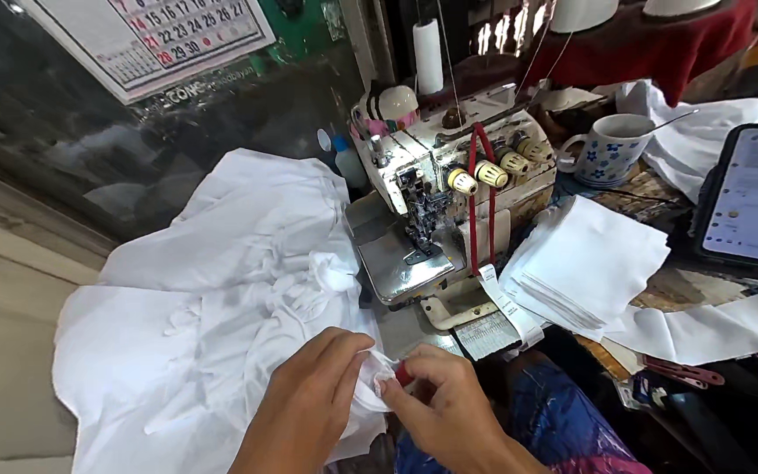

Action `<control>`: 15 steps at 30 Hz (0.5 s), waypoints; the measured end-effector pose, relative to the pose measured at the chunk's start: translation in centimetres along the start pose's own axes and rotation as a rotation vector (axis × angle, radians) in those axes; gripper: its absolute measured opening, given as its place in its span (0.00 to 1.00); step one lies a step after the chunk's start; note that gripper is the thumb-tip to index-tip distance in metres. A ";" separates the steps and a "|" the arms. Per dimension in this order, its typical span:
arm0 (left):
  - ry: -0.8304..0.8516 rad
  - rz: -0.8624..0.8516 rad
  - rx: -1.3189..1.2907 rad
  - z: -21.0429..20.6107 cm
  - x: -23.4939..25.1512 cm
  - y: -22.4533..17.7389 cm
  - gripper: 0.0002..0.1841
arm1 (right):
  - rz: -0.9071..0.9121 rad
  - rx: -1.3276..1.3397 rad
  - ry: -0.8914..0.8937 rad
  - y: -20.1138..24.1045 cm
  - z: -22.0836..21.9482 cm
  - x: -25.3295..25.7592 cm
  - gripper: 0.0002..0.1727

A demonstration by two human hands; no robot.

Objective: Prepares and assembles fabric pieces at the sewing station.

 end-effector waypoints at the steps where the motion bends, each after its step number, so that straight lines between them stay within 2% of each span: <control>1: -0.005 0.001 -0.017 0.2 0.0 0.1 0.14 | 0.037 -0.018 -0.010 0.1 0.4 0.1 0.16; 3: -0.006 -0.006 -0.034 -0.3 0.2 0.7 0.14 | 0.112 -0.045 -0.025 -0.5 0.9 0.2 0.14; 8: -0.050 0.009 -0.014 -1.5 1.1 -0.7 0.13 | 0.126 -0.108 -0.038 -0.4 3.0 0.5 0.15; 15: -0.053 0.045 -0.151 -1.3 2.3 -2.0 0.08 | 0.008 -0.022 -0.060 0.2 5.3 1.2 0.12</control>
Point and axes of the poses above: each hand's wrist, its own x-axis towards the middle knuckle, its own z-axis out of the back of the hand, y = z × x, the point moved 1 cm from there along x, towards the middle knuckle, and after that the axes turned 10 degrees about z, right-handed, at the moved point
